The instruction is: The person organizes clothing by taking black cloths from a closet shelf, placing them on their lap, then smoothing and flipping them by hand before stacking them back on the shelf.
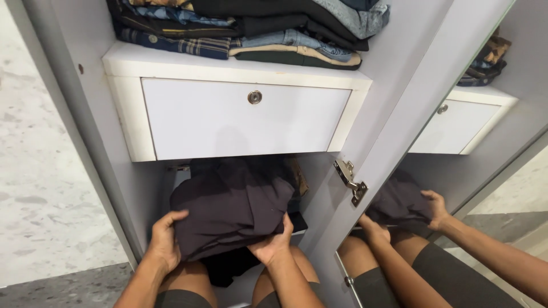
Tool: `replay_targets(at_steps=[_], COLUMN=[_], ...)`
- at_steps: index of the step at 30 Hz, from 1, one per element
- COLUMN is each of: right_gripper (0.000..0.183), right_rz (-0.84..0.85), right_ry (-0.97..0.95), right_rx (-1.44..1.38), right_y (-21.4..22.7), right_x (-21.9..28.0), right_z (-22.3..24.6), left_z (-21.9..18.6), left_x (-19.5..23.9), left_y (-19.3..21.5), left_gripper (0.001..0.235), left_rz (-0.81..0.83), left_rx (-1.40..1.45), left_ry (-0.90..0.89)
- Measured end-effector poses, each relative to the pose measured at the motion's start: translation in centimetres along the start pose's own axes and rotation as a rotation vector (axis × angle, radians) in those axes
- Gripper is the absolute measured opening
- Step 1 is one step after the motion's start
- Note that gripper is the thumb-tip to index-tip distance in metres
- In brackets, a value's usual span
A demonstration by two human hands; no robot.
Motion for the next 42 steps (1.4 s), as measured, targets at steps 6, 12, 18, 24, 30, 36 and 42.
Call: replay_targets(at_steps=[6,12,18,24,30,36,42], right_gripper=[0.079,0.078,0.084,0.074,0.073,0.036,0.036], right_rz=[-0.061,-0.152,-0.182,-0.217,0.169,-0.245,-0.343], right_ry=[0.028,-0.046,-0.038,-0.017,0.063,-0.103,-0.171], right_rx=[-0.022,0.096,0.287,0.323,-1.239,0.596,0.711], right_y=[1.3,4.0,1.3,3.5,13.2,6.9,2.9], right_x=[0.0,0.6,5.8,9.7,15.3,14.5,16.7], right_z=[0.0,1.5,3.4,4.5,23.3,6.0,5.7], left_z=[0.9,0.8,1.1,3.7,3.4,2.8,0.2], left_x=[-0.1,2.2,7.5,9.9,14.1,15.0,15.4], left_y=[-0.1,0.7,-0.2,0.0,0.3,2.7,4.0], left_gripper=[0.069,0.066,0.074,0.067,0.059,0.063,0.067], left_rz=[0.025,0.063,0.008,0.064,0.102,0.026,-0.038], left_rx=[-0.061,-0.06,-0.106,-0.027,-0.003,-0.48,-0.922], left_ry=[-0.012,-0.031,0.03,0.149,0.148,0.341,0.383])
Point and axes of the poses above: each hand's wrist, its own x-axis away from the middle knuckle, its own y-axis out of the back of the hand, z = x × y, the point moved 2 cm from there along -x, towards the middle knuckle, and after that the axes turned 1 degree about x, right-handed, at the moved point
